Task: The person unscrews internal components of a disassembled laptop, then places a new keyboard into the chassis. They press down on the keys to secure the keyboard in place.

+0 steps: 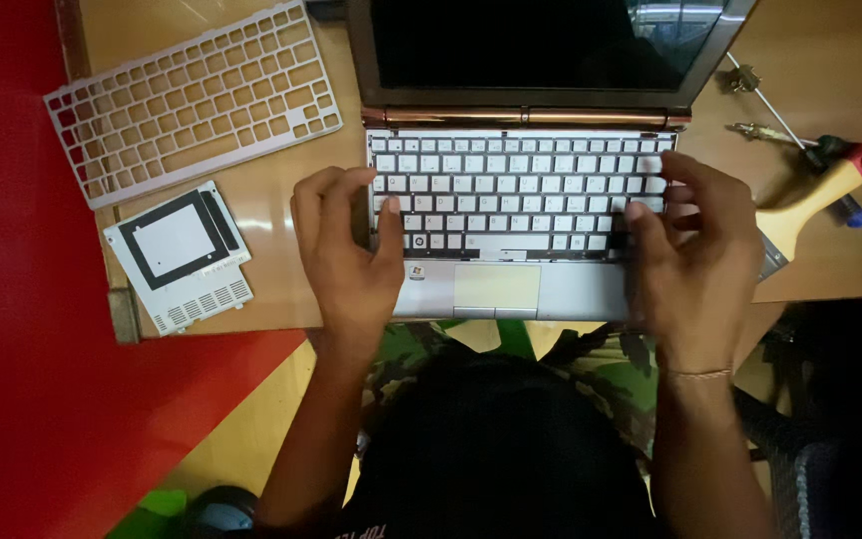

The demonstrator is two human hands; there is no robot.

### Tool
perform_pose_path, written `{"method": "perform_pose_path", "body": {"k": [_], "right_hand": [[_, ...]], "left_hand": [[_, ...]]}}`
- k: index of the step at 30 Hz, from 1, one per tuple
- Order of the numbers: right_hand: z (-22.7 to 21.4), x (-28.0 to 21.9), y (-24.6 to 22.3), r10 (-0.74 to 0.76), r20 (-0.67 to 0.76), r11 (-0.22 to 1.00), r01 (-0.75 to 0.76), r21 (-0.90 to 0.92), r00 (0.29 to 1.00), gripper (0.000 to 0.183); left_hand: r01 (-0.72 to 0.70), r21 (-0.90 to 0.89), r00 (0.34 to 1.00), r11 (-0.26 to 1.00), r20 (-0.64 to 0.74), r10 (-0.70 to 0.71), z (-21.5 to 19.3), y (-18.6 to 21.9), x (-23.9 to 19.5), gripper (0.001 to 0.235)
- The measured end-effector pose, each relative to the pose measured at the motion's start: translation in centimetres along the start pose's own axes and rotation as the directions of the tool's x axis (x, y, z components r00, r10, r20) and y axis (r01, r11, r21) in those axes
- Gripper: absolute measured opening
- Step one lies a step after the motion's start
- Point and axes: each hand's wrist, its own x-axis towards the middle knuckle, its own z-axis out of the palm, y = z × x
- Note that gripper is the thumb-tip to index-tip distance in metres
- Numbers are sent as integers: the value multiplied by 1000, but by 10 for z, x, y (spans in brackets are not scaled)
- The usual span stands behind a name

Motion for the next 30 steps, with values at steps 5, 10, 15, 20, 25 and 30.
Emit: {"method": "perform_pose_path", "body": {"k": [5,10,15,20,25,30], "right_hand": [[-6,5,8,373,125,776,-383,501,919,46],[4,5,29,481,130,556,-416,720,867,45],[-2,17,16,563,191,543,-534,649,804,38],[5,21,31,507,148,635,-483,603,849,24],[3,19,27,376,29,785,-335,521,926,27],[10,23,33,349,19,803,-310,509,937,22]], "left_hand": [[289,-252,957,924,54,-285,-1,4,5,10],[307,-308,950,900,37,-311,2,-1,9,7],[304,-367,948,879,26,-317,4,-1,9,5],[282,-498,948,820,15,-317,5,-3,10,22],[252,-489,960,836,14,-281,10,-11,7,28],[261,-408,959,875,5,-284,9,-5,7,27]]}}
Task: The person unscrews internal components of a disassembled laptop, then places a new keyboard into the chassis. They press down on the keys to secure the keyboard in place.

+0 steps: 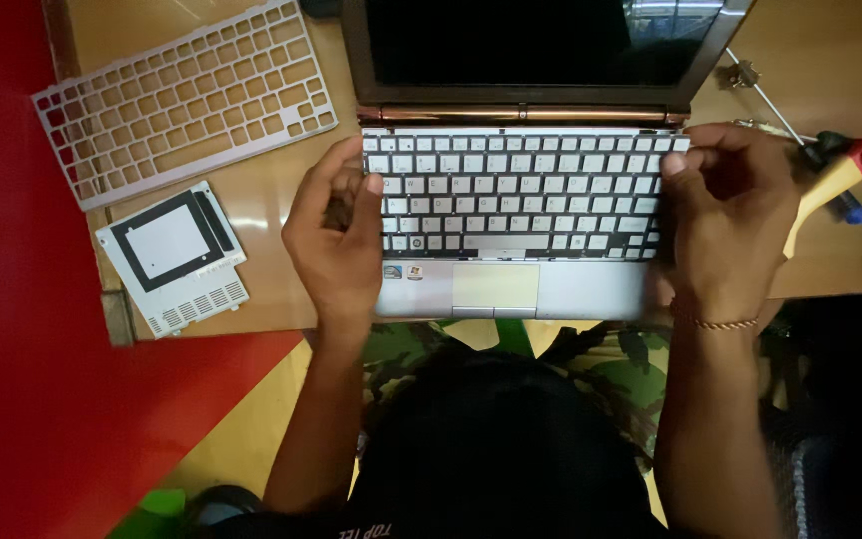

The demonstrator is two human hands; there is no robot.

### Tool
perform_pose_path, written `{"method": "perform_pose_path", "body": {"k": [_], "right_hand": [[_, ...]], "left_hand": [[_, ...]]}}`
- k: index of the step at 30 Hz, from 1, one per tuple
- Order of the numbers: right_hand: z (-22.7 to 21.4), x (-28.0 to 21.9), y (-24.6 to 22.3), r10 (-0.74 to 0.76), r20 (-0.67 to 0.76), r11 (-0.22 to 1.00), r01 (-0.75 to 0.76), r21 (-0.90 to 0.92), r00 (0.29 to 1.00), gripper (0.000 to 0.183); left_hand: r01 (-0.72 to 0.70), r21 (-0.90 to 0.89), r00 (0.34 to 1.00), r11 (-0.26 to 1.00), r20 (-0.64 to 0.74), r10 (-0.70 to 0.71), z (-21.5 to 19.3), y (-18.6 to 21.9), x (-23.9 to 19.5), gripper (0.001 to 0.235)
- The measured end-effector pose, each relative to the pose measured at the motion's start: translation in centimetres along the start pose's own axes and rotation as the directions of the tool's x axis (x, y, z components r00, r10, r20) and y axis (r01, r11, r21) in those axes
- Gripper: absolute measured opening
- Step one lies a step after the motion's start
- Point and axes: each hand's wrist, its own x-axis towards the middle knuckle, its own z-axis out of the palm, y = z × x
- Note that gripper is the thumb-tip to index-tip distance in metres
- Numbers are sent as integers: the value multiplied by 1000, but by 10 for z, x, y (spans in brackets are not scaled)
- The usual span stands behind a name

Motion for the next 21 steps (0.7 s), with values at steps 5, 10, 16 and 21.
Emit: {"method": "perform_pose_path", "body": {"k": [5,10,16,21], "right_hand": [[5,-1,-9,-125,26,982,127,-138,992,27],[13,-4,-14,-253,41,931,255,-259,966,27],[5,5,11,-449,117,782,453,-429,886,12],[-4,13,2,-467,221,761,516,-394,856,18]], "left_hand": [[35,-48,999,998,-27,-36,4,-6,0,25],[3,12,1000,1000,-28,-2,2,-4,-3,26],[-75,145,996,987,-43,82,5,-11,-1,27],[-63,185,997,981,-40,71,4,-5,0,18]]}}
